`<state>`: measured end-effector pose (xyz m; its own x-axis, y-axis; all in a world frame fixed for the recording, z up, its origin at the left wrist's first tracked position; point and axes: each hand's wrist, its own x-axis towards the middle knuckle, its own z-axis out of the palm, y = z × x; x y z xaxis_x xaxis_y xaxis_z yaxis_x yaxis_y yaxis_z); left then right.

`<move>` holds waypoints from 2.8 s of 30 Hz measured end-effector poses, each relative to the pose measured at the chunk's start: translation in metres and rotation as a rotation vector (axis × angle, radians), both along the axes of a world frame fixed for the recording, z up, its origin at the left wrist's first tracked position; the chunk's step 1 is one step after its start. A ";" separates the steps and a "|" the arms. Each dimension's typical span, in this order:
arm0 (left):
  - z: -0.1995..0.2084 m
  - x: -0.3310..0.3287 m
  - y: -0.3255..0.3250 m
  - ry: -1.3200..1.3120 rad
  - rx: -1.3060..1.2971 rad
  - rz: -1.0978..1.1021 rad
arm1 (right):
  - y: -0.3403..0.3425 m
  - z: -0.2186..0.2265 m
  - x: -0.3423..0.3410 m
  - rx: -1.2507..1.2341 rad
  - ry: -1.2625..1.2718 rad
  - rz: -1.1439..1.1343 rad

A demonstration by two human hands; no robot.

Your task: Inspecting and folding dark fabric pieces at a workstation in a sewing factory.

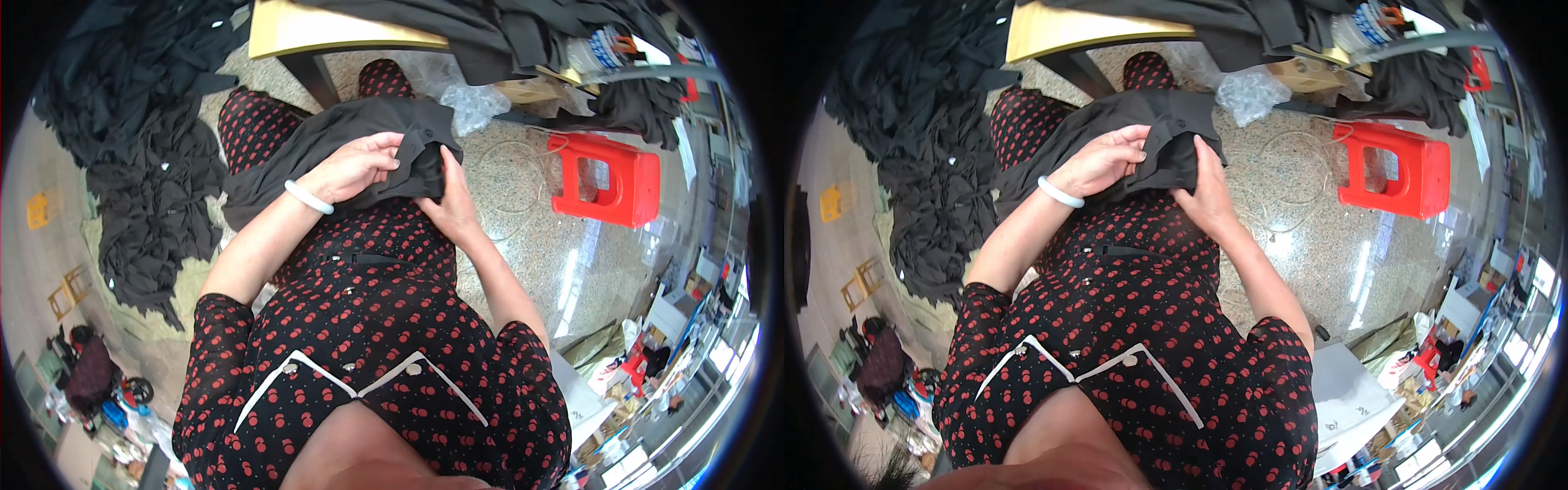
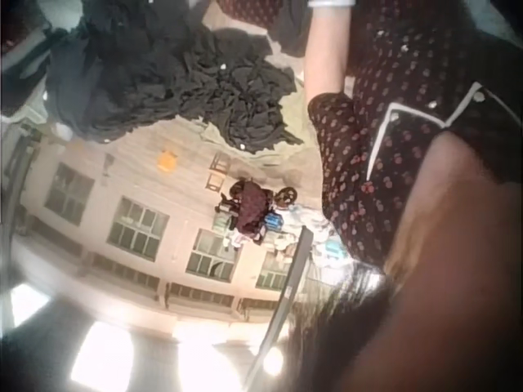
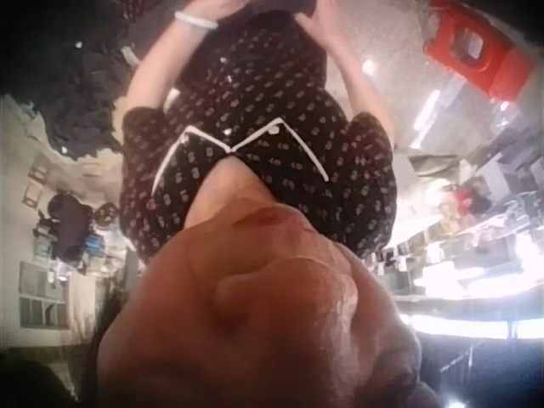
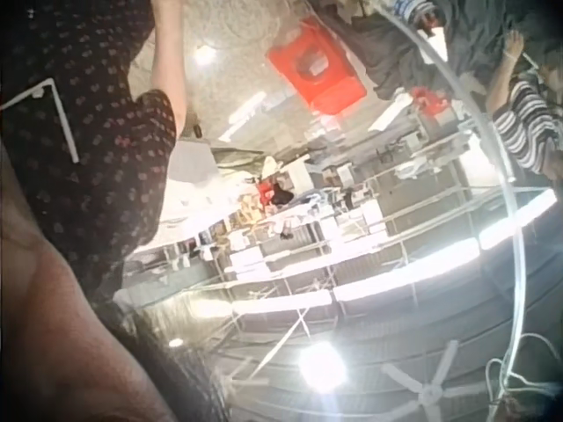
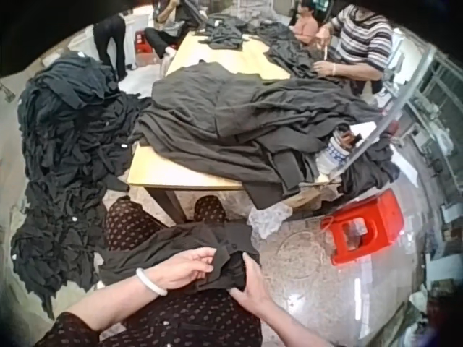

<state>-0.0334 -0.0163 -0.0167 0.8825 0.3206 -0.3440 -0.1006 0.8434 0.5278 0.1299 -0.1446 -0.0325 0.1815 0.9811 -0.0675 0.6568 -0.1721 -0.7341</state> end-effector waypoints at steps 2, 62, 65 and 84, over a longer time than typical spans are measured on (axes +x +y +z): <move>0.011 0.004 -0.003 0.001 0.019 -0.002 | 0.011 -0.004 -0.007 0.096 0.018 -0.042; 0.165 -0.022 0.003 0.270 1.854 0.286 | 0.013 0.189 0.075 0.547 0.311 -0.096; 0.141 -0.014 0.001 0.176 1.544 0.252 | 0.013 0.191 0.065 0.570 0.130 -0.009; 0.120 -0.056 0.014 -0.101 0.769 -0.140 | 0.073 0.208 -0.019 -0.048 0.592 0.929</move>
